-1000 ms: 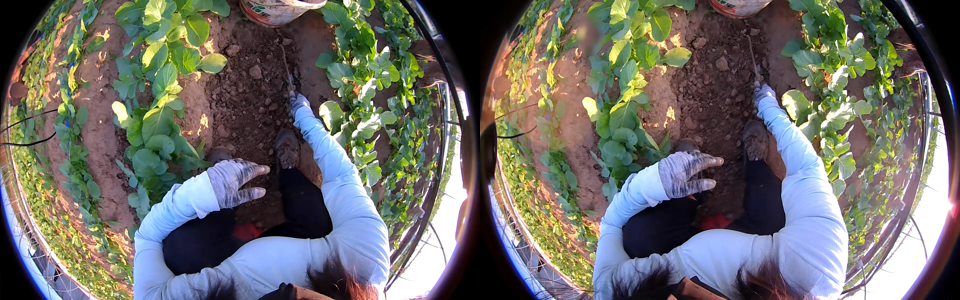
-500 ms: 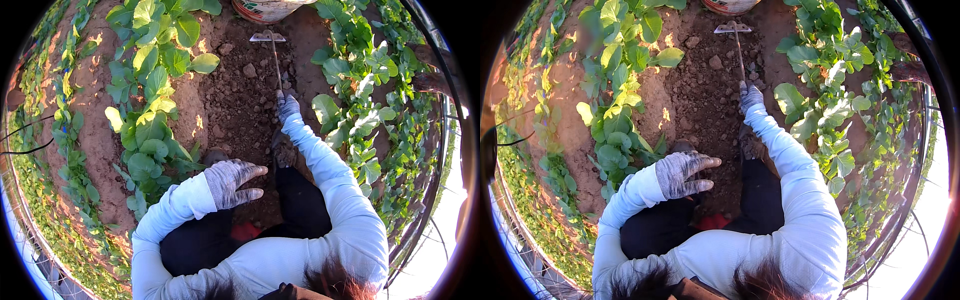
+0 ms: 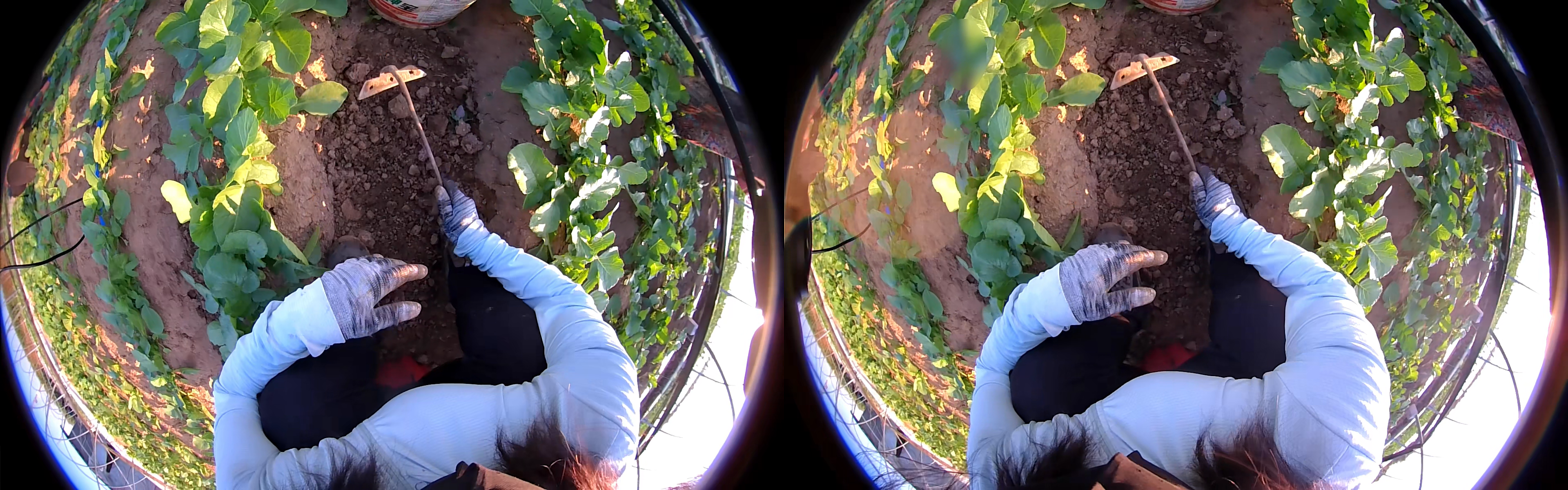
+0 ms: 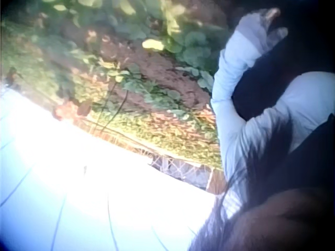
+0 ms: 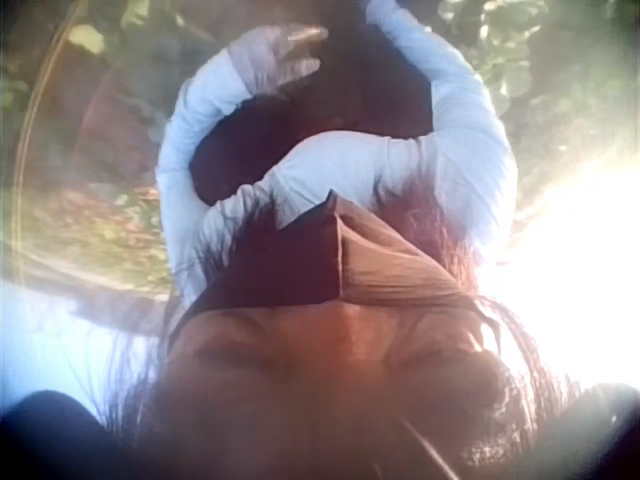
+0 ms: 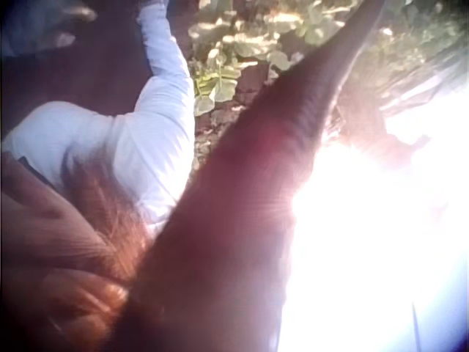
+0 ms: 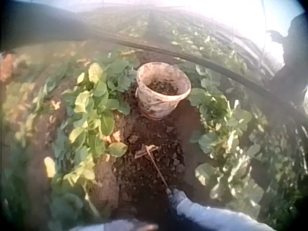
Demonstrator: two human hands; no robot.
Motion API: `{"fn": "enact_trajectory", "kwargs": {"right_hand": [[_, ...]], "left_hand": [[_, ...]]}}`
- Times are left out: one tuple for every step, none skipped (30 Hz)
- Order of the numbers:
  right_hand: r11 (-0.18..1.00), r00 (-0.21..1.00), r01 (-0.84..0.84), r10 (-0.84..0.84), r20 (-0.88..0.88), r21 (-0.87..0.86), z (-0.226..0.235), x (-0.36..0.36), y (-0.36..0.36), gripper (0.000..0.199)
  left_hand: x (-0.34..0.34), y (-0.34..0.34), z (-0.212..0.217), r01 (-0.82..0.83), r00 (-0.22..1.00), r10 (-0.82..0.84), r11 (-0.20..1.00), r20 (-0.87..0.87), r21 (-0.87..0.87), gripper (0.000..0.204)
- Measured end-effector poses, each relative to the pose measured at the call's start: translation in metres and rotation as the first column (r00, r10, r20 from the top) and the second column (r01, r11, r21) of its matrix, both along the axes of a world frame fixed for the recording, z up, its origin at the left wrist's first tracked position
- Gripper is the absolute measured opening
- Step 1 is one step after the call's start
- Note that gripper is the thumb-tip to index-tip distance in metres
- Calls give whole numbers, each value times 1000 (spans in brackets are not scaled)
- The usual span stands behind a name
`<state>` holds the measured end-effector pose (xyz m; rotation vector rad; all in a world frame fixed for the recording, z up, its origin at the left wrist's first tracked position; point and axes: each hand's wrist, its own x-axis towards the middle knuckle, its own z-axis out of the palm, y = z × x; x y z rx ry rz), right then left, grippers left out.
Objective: The person kneels in a garden bed and uses a hand hoe to loosen soil and remove weeds around leafy green plants. They pull out the weeds by hand and place them into a nearby bucket.
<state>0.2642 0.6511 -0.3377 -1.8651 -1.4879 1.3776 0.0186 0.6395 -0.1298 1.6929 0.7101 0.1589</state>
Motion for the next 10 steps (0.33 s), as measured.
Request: {"fn": "enact_trajectory", "kwargs": {"right_hand": [[982, 938, -138, 87, 335, 130, -28, 17, 0, 34], [943, 822, -284, 332, 463, -172, -25, 21, 24, 36], [958, 853, -274, 281, 440, -81, -20, 16, 46, 35], [967, 884, -253, 228, 409, 8, -16, 4, 63, 35], [970, 912, -226, 178, 369, 91, -8, -5, 70, 35], [997, 986, -72, 66, 152, 36, 14, -12, 63, 34], [997, 995, 74, -75, -62, -29, 42, -18, 61, 32], [974, 939, 195, -219, -265, -115, 66, -23, 59, 31], [983, 919, 180, -185, -347, -47, 77, -21, 50, 26], [983, 919, 177, -182, -349, -48, 77, -23, 50, 26]], "left_hand": [[3, 1, -1, 17, 1000, -17, 1000, 6, -17, 52], [6, 1, -1, 26, 1000, -25, 999, 9, -30, 52], [9, -1, 0, 25, 1000, -25, 1000, 20, -1, 52], [11, -2, -1, 29, 999, -30, 999, 30, 25, 52], [12, -4, -1, 34, 999, -36, 998, 37, 45, 52], [11, -9, 2, 30, 999, -30, 999, 12, 18, 52], [8, -7, 4, 28, 1000, -27, 999, -13, 16, 52], [6, -4, 6, 21, 999, -20, 1000, -40, 21, 52], [3, -4, 5, -3, 1000, 2, 1000, -24, -29, 53], [-1, -3, 2, -27, 1000, 26, 997, -10, -79, 54]]}}
